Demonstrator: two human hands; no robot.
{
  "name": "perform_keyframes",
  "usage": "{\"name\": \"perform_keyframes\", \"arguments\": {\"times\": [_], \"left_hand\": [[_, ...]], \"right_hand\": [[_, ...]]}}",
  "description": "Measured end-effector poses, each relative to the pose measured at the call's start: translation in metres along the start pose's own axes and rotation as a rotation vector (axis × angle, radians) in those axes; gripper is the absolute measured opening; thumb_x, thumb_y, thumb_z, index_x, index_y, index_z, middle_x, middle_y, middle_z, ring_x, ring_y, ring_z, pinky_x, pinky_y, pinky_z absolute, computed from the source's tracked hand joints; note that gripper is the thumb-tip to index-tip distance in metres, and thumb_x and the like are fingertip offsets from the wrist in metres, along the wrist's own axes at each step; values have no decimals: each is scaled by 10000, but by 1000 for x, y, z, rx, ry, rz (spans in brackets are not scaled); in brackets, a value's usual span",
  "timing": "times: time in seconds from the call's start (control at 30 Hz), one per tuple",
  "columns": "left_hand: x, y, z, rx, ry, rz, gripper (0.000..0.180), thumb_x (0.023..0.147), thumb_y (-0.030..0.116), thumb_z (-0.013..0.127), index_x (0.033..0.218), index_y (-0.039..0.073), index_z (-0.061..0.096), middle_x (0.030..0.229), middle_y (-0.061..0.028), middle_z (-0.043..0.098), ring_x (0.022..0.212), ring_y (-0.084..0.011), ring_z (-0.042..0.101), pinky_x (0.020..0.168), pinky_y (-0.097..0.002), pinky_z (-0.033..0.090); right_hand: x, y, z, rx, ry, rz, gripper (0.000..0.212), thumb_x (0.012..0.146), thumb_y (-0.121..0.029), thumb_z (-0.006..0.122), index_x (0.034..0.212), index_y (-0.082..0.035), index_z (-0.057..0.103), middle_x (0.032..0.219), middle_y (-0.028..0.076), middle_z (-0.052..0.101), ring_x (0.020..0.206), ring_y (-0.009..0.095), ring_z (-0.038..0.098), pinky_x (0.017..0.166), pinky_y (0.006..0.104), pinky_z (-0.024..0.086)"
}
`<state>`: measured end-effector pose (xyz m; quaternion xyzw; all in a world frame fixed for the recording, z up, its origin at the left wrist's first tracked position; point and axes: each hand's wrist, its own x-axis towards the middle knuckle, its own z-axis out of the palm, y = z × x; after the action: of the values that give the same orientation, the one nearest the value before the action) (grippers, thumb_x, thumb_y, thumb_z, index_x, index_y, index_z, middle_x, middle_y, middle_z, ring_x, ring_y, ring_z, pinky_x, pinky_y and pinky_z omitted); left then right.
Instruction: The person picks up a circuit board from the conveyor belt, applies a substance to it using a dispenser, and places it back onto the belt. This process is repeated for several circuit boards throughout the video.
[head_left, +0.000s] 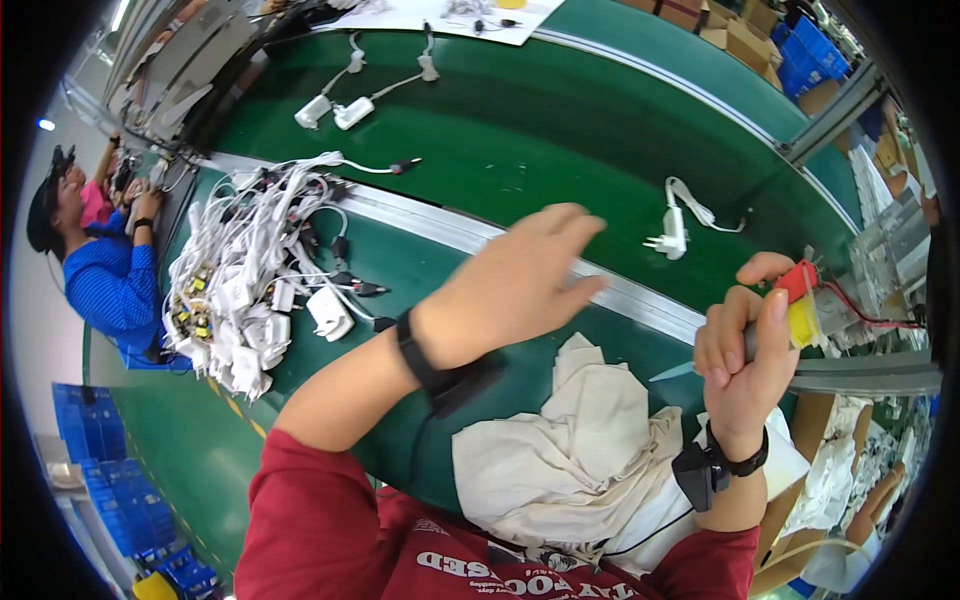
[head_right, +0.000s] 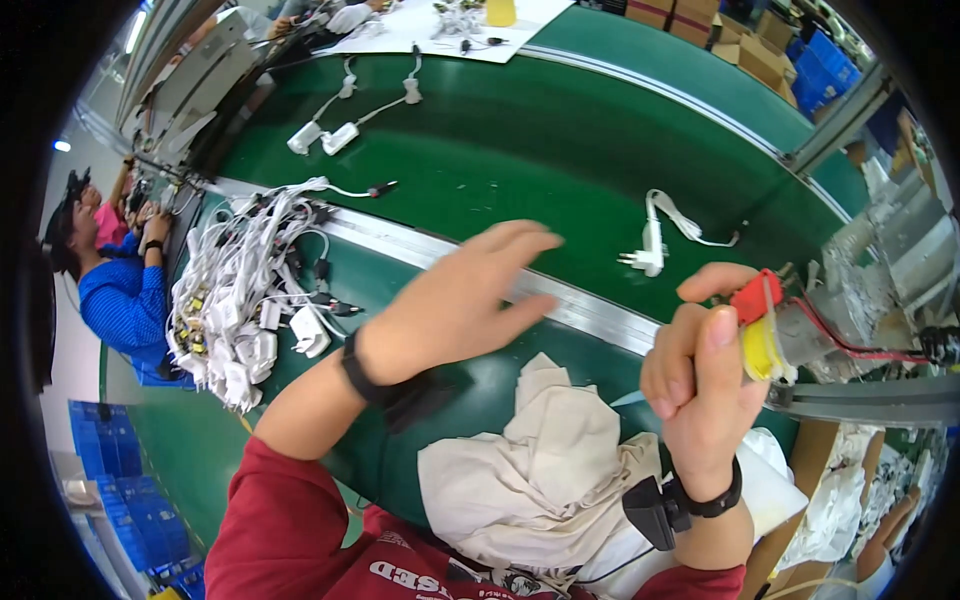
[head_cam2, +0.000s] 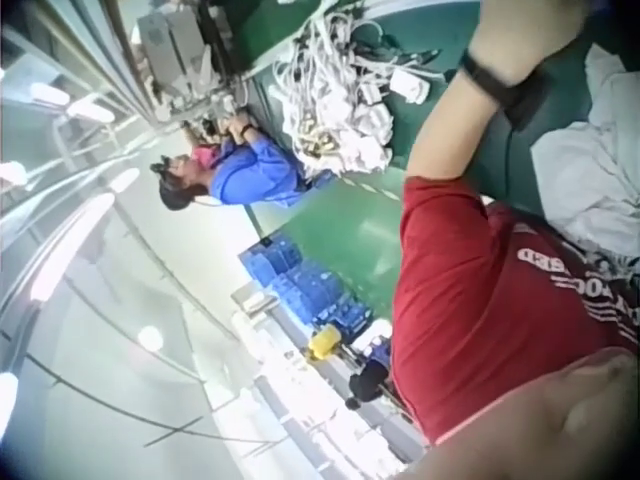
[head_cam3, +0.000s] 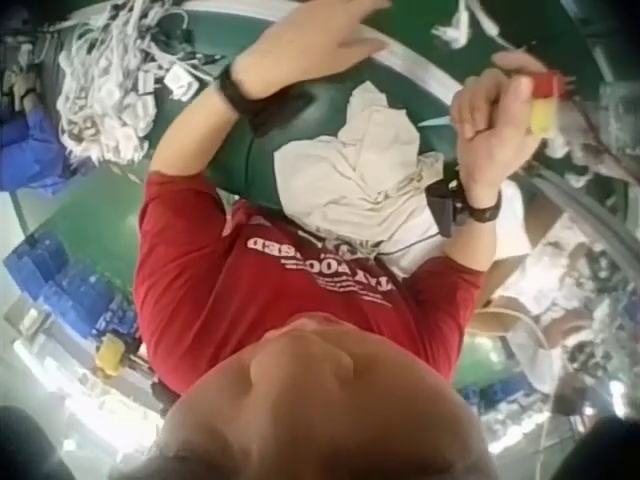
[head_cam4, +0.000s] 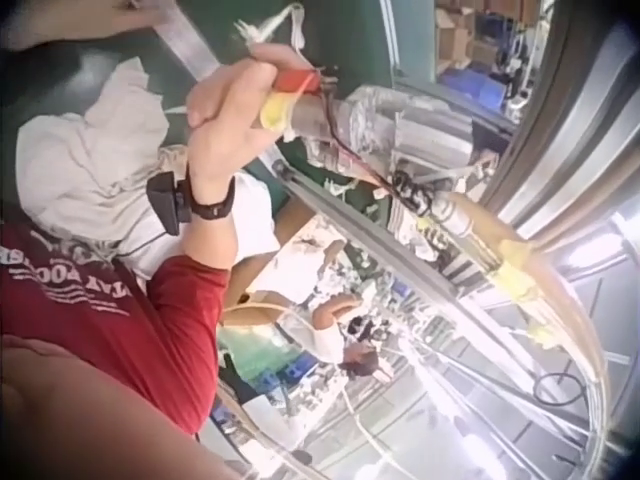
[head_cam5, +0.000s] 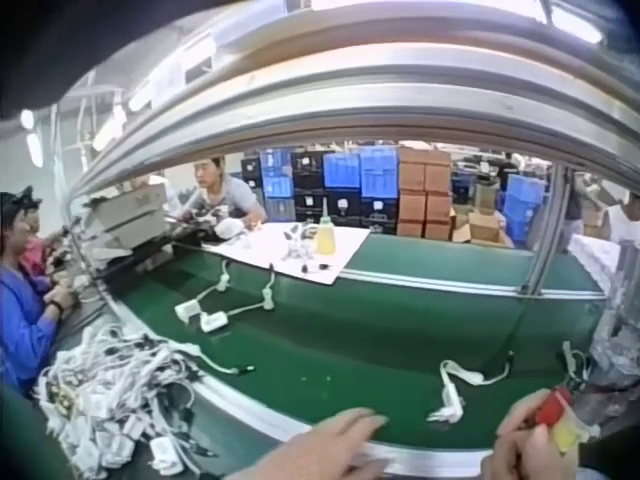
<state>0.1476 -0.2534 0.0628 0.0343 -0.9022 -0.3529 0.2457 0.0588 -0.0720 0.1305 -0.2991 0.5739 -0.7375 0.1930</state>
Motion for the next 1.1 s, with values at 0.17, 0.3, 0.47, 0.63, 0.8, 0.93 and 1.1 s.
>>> {"name": "perform_keyframes", "arguments": {"times": [0.17,0.3,0.47,0.63,0.8,0.93,1.1], "left_hand": [[-92,-3,-104,298,144,-486,337,796,164,649,1085,14,560,995,-157,608,864,-348,593,746,-385,483],[-168,-11,-176,861,321,-586,299,798,92,640,1074,12,558,985,-156,606,891,-328,580,755,-379,466],[-218,-3,-220,857,473,-796,290,792,87,648,1053,5,553,941,-149,605,885,-294,584,751,-351,462],[-225,-10,-219,827,394,-861,258,816,119,633,1043,22,558,902,-102,583,824,-218,569,685,-310,466],[-213,-5,-255,131,580,-1101,281,862,167,598,1084,18,510,911,-81,576,731,-177,507,510,-261,426],[-176,4,-277,-1299,581,-418,314,923,201,494,1145,-14,437,925,-61,532,751,-120,464,480,-221,390],[-67,19,-235,-1374,439,-292,347,949,181,399,1191,-65,367,960,-96,499,822,-130,482,484,-201,390]], "right_hand": [[-4,4,1,34,-23,1,310,986,-363,370,1031,-59,408,494,-57,284,370,25,237,346,182,197],[-5,4,4,73,-1,21,292,991,-346,360,1024,-61,412,495,-58,279,367,23,230,341,181,195],[-4,2,2,86,7,11,272,993,-329,358,1022,-64,413,497,-57,276,365,23,227,339,178,195],[-5,0,2,89,27,18,265,992,-323,365,1018,-64,413,494,-56,275,363,24,230,339,180,196],[-4,-6,3,106,7,25,251,974,-289,414,1002,-40,408,499,-37,290,369,34,250,341,196,213],[-3,-6,2,68,-2,3,256,983,-319,394,995,-64,422,489,-56,287,362,24,241,336,183,198],[-1,-12,4,47,8,8,252,974,-315,416,974,-63,431,491,-55,289,365,23,244,333,184,197]]}}
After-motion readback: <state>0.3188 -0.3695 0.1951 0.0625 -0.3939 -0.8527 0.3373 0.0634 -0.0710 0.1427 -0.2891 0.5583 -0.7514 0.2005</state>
